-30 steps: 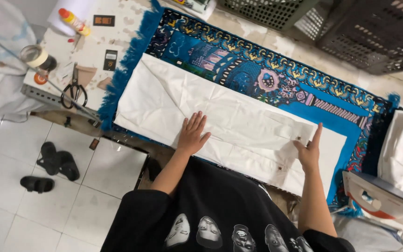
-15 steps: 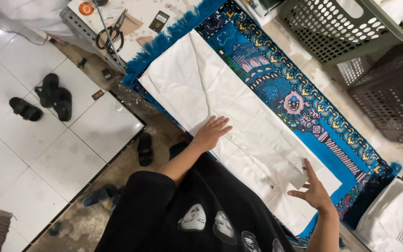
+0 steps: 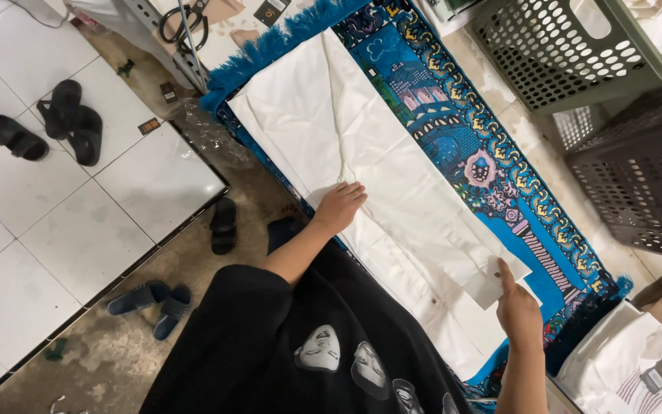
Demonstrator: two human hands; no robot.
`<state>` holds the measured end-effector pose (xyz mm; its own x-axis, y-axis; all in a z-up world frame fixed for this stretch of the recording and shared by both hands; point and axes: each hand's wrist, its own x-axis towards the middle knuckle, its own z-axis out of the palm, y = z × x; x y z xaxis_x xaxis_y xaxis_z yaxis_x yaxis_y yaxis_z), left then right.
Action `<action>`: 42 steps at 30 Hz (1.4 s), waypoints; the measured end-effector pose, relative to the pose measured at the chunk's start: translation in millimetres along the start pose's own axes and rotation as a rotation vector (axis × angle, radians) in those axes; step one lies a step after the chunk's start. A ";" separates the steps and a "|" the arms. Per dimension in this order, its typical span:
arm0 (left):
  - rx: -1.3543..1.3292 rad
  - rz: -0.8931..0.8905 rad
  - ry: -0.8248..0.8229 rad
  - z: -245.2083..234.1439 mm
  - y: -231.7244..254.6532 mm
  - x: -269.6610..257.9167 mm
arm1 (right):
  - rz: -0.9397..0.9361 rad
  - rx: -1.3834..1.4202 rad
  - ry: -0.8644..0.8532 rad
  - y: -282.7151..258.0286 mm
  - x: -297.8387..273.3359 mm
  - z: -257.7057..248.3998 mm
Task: The person irons a white shirt on a patterned blue mat, smoothing the fabric with hands and using a spray bottle to dampen it. The person folds the shirt into a compact square and irons the folded edges.
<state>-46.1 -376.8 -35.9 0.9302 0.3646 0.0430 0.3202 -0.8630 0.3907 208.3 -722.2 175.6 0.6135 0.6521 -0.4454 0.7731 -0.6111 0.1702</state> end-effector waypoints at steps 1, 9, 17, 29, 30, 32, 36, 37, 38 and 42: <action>-0.006 -0.001 0.000 -0.3 -0.2 -2.3 | 0.001 -0.005 -0.003 8.0 3.9 8.4; -0.007 0.086 0.452 -11.6 -2.7 -10.0 | -0.046 -0.138 0.396 3.8 5.1 -26.9; -0.137 0.194 0.426 -61.3 -14.6 -11.5 | 0.012 -0.225 0.385 -19.1 17.1 -78.4; -0.373 0.065 0.214 -95.0 -78.0 -18.0 | -0.178 0.530 0.480 -84.8 187.5 -148.8; -0.407 0.075 0.109 -93.7 -81.6 -22.4 | -0.241 0.541 0.424 -105.6 193.6 -169.0; -0.418 0.091 0.055 -88.0 -83.4 -19.0 | -0.337 0.541 0.387 -130.1 200.5 -191.7; -0.394 0.063 0.068 -100.1 -74.3 0.1 | -0.534 0.450 0.418 -156.8 191.7 -217.0; -0.397 0.061 0.066 -99.9 -69.7 5.2 | -0.534 0.450 0.414 -165.7 180.2 -232.4; -0.375 0.004 0.025 -100.0 -63.6 9.1 | -0.560 0.354 0.469 -174.1 166.9 -247.6; -0.421 -0.112 -0.122 -91.8 -34.8 14.1 | -0.715 0.189 0.665 -171.4 118.4 -285.7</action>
<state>-60.5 -309.6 35.5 0.9162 0.3825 -0.1196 0.3430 -0.5940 0.7277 194.5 -412.0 344.8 0.0233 0.9785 0.2049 0.9934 0.0004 -0.1151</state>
